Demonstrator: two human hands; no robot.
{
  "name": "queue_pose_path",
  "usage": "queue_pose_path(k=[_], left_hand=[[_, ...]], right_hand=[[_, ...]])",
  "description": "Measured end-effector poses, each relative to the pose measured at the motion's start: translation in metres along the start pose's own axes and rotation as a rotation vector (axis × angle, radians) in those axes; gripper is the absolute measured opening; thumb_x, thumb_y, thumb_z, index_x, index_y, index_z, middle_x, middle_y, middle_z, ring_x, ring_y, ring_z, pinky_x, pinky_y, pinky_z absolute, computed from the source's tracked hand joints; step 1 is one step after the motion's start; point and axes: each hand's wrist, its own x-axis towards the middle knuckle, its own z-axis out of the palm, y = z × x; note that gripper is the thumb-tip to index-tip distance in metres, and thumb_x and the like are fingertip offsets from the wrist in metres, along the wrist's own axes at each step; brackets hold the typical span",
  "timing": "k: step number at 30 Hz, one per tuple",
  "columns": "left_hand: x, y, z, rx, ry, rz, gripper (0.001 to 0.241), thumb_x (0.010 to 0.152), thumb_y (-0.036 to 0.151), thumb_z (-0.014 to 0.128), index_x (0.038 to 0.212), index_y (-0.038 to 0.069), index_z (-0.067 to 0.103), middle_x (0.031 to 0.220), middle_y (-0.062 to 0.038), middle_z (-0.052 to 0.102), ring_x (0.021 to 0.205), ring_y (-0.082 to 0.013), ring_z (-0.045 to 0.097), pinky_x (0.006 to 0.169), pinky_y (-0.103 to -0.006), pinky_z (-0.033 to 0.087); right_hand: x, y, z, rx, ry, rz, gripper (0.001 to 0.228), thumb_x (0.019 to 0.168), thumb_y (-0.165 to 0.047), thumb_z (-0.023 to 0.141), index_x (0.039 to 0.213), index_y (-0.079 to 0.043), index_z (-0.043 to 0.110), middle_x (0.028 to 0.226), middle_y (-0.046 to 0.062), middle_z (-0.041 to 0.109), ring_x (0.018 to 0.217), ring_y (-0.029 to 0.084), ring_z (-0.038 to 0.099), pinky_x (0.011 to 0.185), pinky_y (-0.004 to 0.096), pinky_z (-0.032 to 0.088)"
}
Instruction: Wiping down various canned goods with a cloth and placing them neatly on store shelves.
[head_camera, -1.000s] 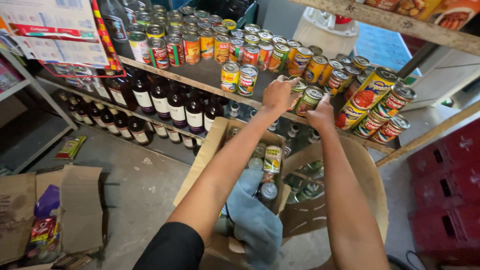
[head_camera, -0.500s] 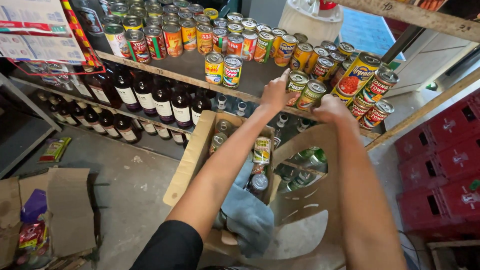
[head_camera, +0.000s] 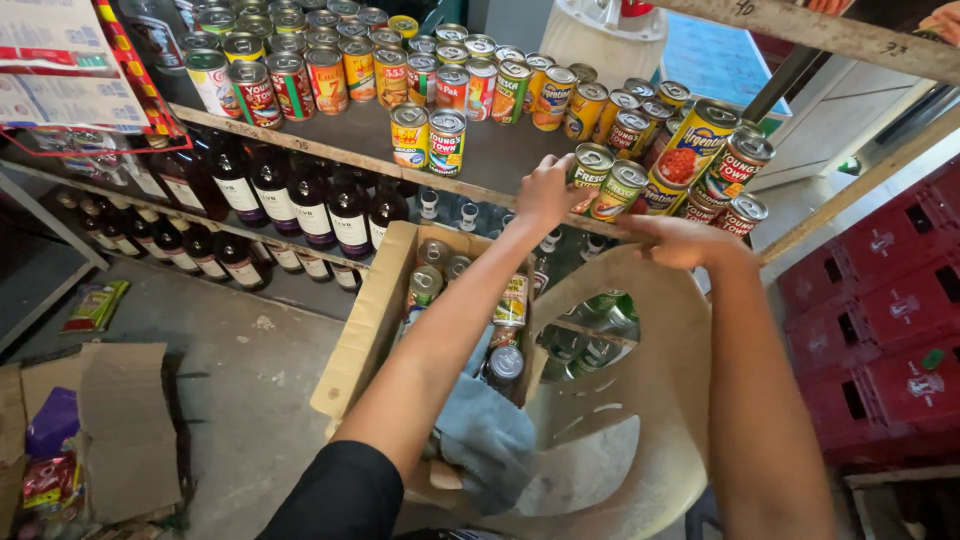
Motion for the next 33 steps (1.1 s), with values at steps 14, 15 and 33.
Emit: queue_pose_path(k=[14, 15, 33], left_hand=[[-0.02, -0.027, 0.019, 0.053, 0.0, 0.126, 0.073, 0.08, 0.047, 0.082, 0.133, 0.002, 0.061, 0.113, -0.02, 0.07, 0.109, -0.0393, 0.064, 0.093, -0.0481, 0.052], [-0.02, -0.025, 0.016, 0.064, -0.005, 0.136, 0.074, 0.079, 0.049, 0.083, 0.131, 0.001, 0.062, 0.111, -0.021, 0.071, 0.108, -0.0399, 0.064, 0.093, -0.0487, 0.051], [-0.019, -0.022, 0.017, 0.149, -0.059, 0.054, 0.069, 0.079, 0.055, 0.08, 0.126, 0.005, 0.068, 0.114, -0.017, 0.072, 0.11, -0.0379, 0.065, 0.095, -0.0475, 0.051]], right_hand=[[0.018, 0.022, 0.036, 0.272, 0.181, -0.128, 0.082, 0.086, 0.005, 0.059, 0.161, -0.013, 0.03, 0.141, 0.011, 0.064, 0.119, 0.02, 0.064, 0.099, 0.035, 0.052], [0.009, 0.005, 0.032, 0.224, 0.187, -0.068, 0.089, 0.086, 0.007, 0.058, 0.165, -0.017, 0.023, 0.136, 0.01, 0.065, 0.112, 0.02, 0.065, 0.095, 0.035, 0.051], [0.018, 0.001, 0.036, 0.164, 0.145, 0.027, 0.095, 0.085, 0.003, 0.063, 0.165, -0.023, 0.018, 0.117, 0.013, 0.073, 0.098, 0.021, 0.069, 0.085, 0.036, 0.055]])
